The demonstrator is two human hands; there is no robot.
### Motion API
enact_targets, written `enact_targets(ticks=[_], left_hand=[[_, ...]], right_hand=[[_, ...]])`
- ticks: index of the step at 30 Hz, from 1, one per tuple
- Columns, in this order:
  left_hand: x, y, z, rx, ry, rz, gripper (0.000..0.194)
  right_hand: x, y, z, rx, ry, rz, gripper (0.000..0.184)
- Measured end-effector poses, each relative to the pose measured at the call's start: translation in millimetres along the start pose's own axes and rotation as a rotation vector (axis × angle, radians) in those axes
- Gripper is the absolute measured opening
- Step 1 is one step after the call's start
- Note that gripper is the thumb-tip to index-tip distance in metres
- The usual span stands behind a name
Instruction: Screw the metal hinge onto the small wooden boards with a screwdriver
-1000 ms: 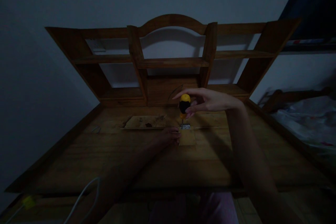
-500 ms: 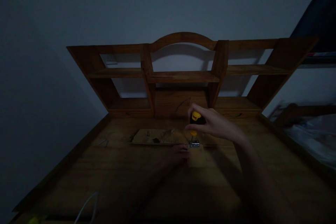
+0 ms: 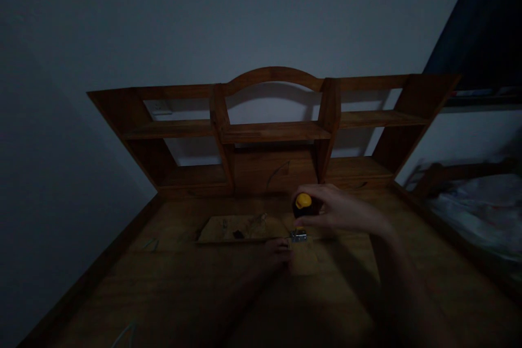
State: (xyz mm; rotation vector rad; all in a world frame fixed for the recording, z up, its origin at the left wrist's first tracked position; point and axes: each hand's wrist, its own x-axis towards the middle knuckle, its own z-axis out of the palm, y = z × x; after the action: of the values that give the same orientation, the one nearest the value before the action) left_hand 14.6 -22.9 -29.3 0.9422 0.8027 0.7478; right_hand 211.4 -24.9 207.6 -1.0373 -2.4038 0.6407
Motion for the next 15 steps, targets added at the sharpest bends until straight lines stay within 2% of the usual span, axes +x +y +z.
enact_targets(ticks=[4, 7, 11, 15], left_hand=[[2.4, 0.5, 2.5, 0.019, 0.028, 0.026, 0.037], [5.9, -1.4, 2.5, 0.005, 0.029, 0.019, 0.039], [8.9, -3.2, 0.0, 0.022, 0.014, 0.011, 0.042], [10.6, -5.7, -2.8, 0.046, 0.009, 0.027, 0.042]], right_hand=[[6.4, 5.9, 5.9, -0.128, 0.181, 0.023, 0.033], [9.3, 7.9, 5.8, -0.083, 0.221, -0.083, 0.03], [5.6, 6.3, -0.9, -0.059, 0.141, -0.141, 0.016], [-6.7, 4.0, -12.3, -0.007, -0.026, -0.136, 0.035]])
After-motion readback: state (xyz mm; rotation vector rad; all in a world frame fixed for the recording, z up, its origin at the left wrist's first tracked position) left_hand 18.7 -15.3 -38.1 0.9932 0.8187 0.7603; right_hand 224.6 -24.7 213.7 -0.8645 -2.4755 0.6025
